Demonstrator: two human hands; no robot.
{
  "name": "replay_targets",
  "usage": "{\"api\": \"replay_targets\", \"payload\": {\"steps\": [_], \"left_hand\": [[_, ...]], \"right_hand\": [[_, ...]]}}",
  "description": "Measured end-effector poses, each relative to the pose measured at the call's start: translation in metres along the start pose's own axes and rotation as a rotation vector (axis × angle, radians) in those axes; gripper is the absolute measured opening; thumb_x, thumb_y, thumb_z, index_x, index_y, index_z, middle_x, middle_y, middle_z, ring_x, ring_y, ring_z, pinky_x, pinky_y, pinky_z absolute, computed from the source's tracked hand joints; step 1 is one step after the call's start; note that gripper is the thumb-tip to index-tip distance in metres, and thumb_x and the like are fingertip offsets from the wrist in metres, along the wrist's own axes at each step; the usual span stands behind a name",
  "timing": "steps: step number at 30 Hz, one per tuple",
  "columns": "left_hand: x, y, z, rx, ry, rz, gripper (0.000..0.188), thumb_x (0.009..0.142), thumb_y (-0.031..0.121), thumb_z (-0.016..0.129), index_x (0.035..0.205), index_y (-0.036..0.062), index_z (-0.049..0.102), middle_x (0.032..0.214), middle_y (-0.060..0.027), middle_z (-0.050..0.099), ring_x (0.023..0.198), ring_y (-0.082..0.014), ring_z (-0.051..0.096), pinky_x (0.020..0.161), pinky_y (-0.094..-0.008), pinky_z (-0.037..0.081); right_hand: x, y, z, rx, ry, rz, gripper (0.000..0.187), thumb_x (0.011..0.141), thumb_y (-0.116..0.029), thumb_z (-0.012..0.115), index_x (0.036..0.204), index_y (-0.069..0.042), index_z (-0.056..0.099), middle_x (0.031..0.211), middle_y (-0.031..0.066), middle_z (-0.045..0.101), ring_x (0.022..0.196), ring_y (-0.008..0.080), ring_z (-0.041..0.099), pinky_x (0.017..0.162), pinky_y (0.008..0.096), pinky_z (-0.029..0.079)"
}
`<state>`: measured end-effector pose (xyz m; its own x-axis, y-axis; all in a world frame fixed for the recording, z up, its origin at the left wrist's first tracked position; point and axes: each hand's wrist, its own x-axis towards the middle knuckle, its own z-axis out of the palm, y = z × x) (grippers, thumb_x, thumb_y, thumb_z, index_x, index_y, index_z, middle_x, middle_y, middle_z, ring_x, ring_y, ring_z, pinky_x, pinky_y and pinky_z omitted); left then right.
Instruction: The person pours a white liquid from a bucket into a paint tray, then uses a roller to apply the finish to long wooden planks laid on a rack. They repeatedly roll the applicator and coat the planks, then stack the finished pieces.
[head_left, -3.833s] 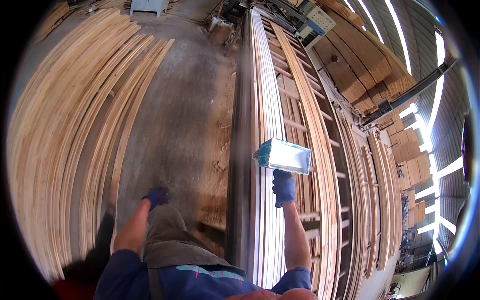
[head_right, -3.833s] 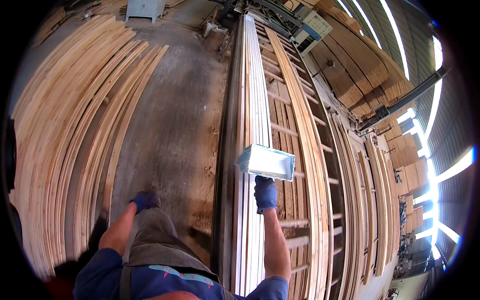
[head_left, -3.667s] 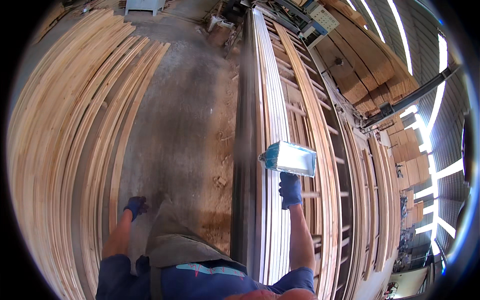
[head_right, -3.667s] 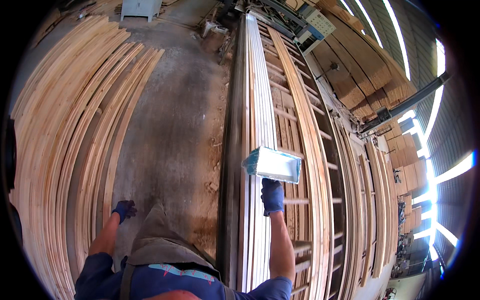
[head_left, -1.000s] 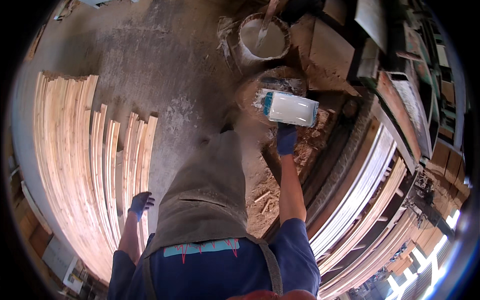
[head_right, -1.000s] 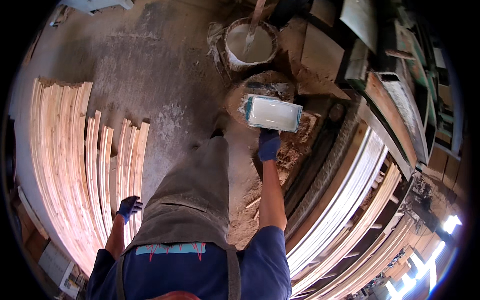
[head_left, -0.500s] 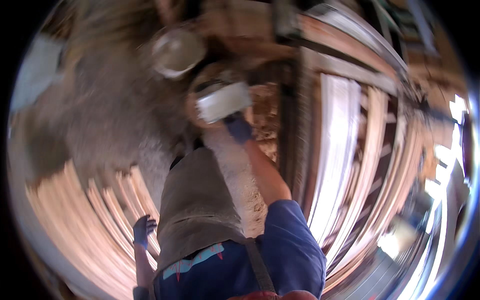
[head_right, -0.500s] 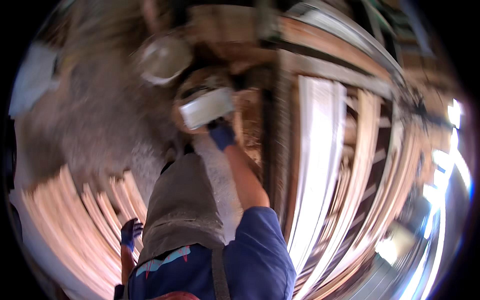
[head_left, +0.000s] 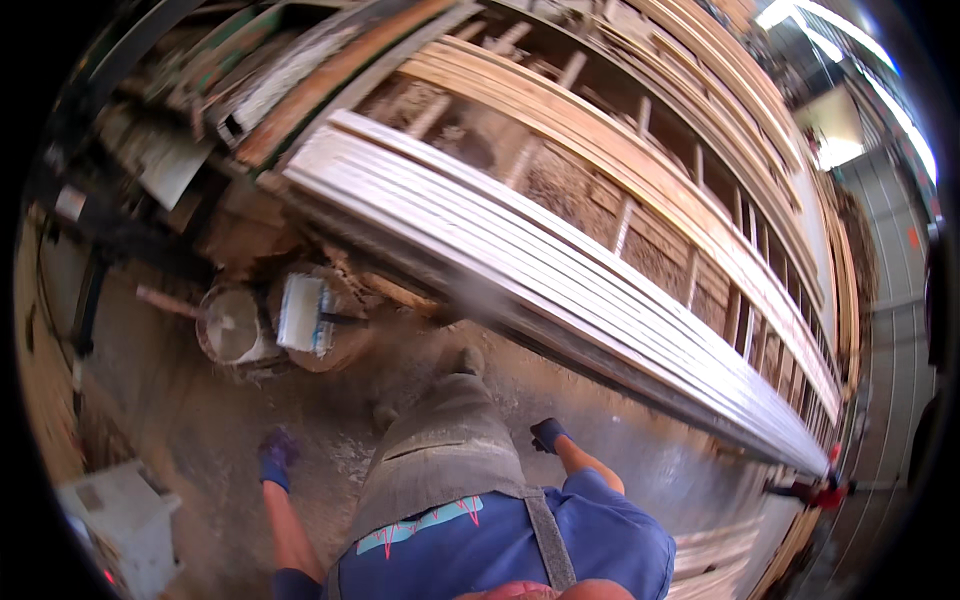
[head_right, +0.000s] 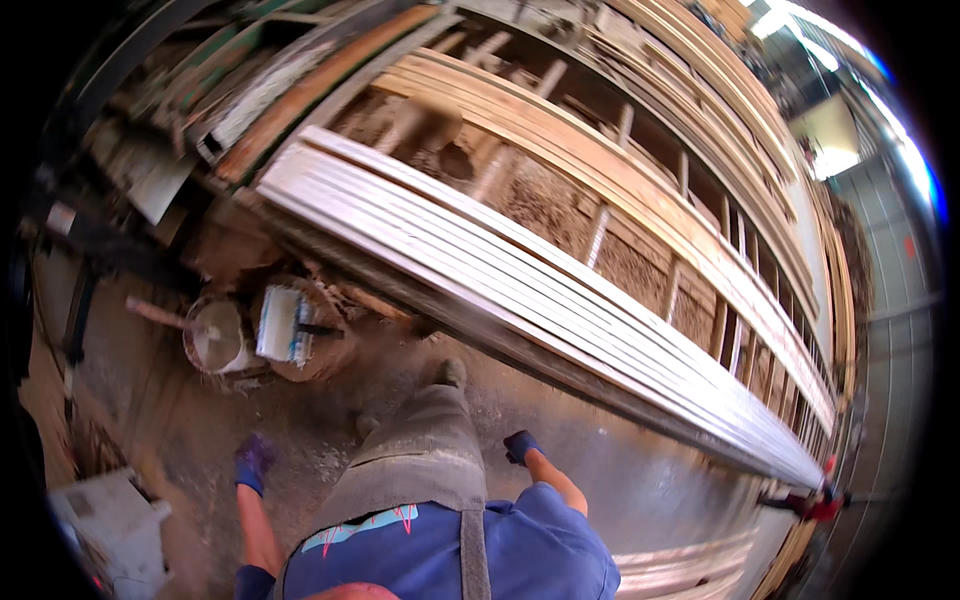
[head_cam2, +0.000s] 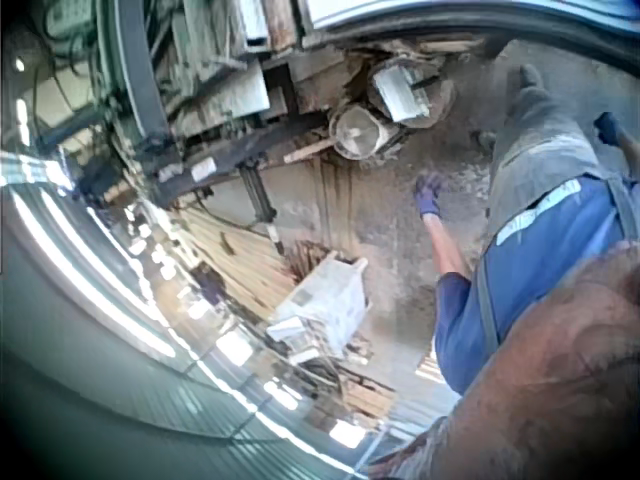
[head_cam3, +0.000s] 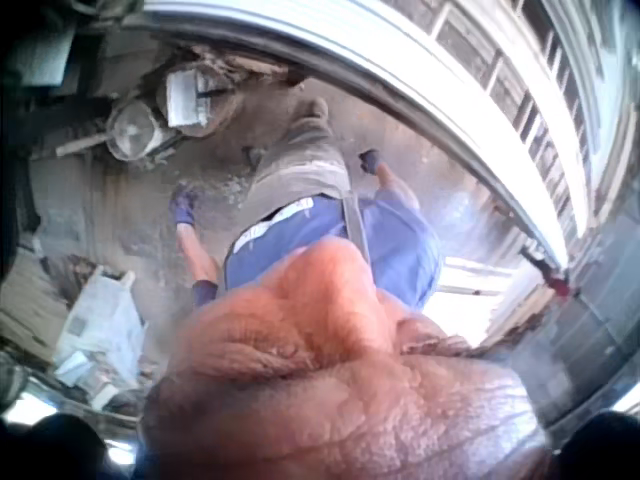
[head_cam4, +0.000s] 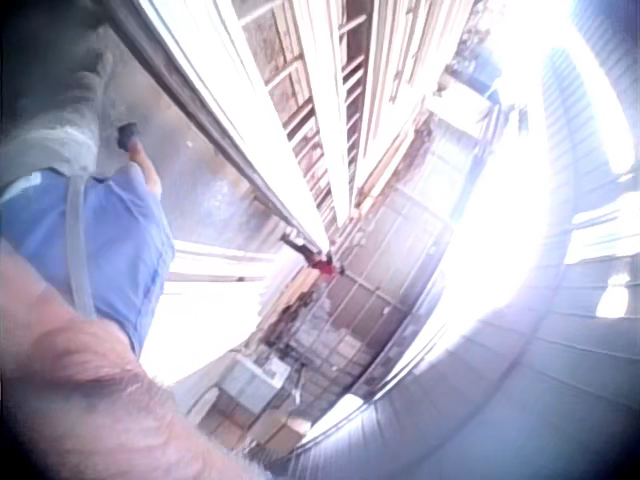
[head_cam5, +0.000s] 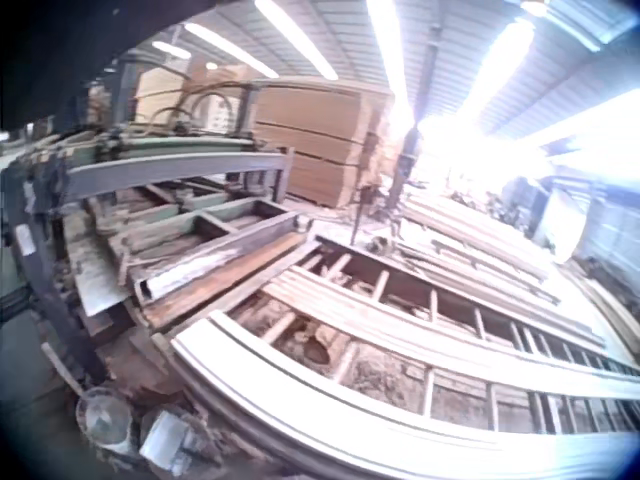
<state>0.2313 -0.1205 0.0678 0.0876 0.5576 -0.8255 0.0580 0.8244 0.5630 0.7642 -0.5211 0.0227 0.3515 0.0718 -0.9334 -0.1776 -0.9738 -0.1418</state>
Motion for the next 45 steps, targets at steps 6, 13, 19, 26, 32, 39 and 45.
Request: {"api": "replay_targets", "payload": {"steps": [6, 13, 19, 26, 32, 39, 45], "left_hand": [[0.031, 0.169, 0.107, 0.027, -0.150, 0.276, 0.034, 0.098, 0.035, 0.048, 0.120, 0.0112, 0.058, 0.107, -0.0072, 0.067, 0.087, -0.0200, 0.064, 0.069, -0.0317, 0.051], [-0.019, 0.365, 0.224, 0.429, -0.192, 0.678, 0.037, 0.099, 0.027, 0.050, 0.130, 0.0060, 0.054, 0.109, -0.0085, 0.066, 0.094, -0.0194, 0.065, 0.077, -0.0277, 0.054], [-0.026, 0.431, 0.320, 0.474, -0.135, 0.896, 0.035, 0.098, 0.030, 0.057, 0.122, 0.0048, 0.059, 0.104, -0.0072, 0.067, 0.092, -0.0165, 0.066, 0.079, -0.0294, 0.054], [0.042, 0.491, 0.351, 0.460, -0.288, 0.775, 0.039, 0.095, 0.036, 0.059, 0.122, 0.0074, 0.059, 0.105, -0.0107, 0.068, 0.087, -0.0150, 0.065, 0.072, -0.0260, 0.052], [0.103, 0.551, 0.456, 0.426, -0.598, 0.663, 0.053, 0.097, 0.046, 0.049, 0.137, 0.0105, 0.047, 0.126, -0.0111, 0.059, 0.109, -0.0192, 0.060, 0.095, -0.0338, 0.046], [0.211, 0.580, 0.640, 1.113, -0.195, 1.394, 0.038, 0.100, 0.017, 0.045, 0.137, 0.0102, 0.047, 0.135, -0.0152, 0.051, 0.124, -0.0287, 0.050, 0.104, -0.0381, 0.038], [0.274, 0.585, 0.727, 1.097, -0.192, 1.526, 0.049, 0.092, 0.039, 0.058, 0.125, 0.0024, 0.057, 0.125, -0.0202, 0.059, 0.118, -0.0329, 0.054, 0.096, -0.0364, 0.046]], "right_hand": [[0.021, 0.071, -0.013, 0.144, -0.240, 0.067, 0.036, 0.093, -0.040, 0.056, 0.101, -0.007, 0.067, 0.082, 0.0075, 0.072, 0.059, 0.0182, 0.065, 0.049, 0.0353, 0.049], [-0.032, 0.035, -0.105, -0.317, -0.475, -0.266, 0.038, 0.092, -0.040, 0.056, 0.092, -0.004, 0.070, 0.071, 0.0080, 0.070, 0.054, 0.0168, 0.063, 0.045, 0.0295, 0.045], [-0.231, -0.164, -0.247, -0.084, -0.721, -0.405, 0.032, 0.096, -0.029, 0.056, 0.113, -0.003, 0.067, 0.087, 0.0076, 0.071, 0.076, 0.0141, 0.066, 0.067, 0.0272, 0.053], [-0.253, -0.398, -0.295, -0.193, 0.347, -0.991, 0.027, 0.093, -0.022, 0.059, 0.115, -0.007, 0.065, 0.092, 0.0130, 0.072, 0.085, 0.0231, 0.070, 0.076, 0.0330, 0.054], [-0.139, -0.490, -0.322, -0.536, 0.521, -0.762, 0.041, 0.085, -0.038, 0.059, 0.115, -0.011, 0.065, 0.100, 0.0181, 0.069, 0.099, 0.0341, 0.066, 0.087, 0.0407, 0.051], [-0.059, -0.512, -0.362, -0.731, 0.876, -0.879, 0.038, 0.078, -0.033, 0.070, 0.106, -0.007, 0.067, 0.093, 0.0189, 0.068, 0.091, 0.0358, 0.065, 0.083, 0.0426, 0.052], [-0.035, -0.516, -0.378, -0.502, 1.011, -0.801, 0.025, 0.074, -0.028, 0.075, 0.087, -0.009, 0.065, 0.080, 0.0128, 0.066, 0.077, 0.0329, 0.064, 0.069, 0.0430, 0.051]]}}
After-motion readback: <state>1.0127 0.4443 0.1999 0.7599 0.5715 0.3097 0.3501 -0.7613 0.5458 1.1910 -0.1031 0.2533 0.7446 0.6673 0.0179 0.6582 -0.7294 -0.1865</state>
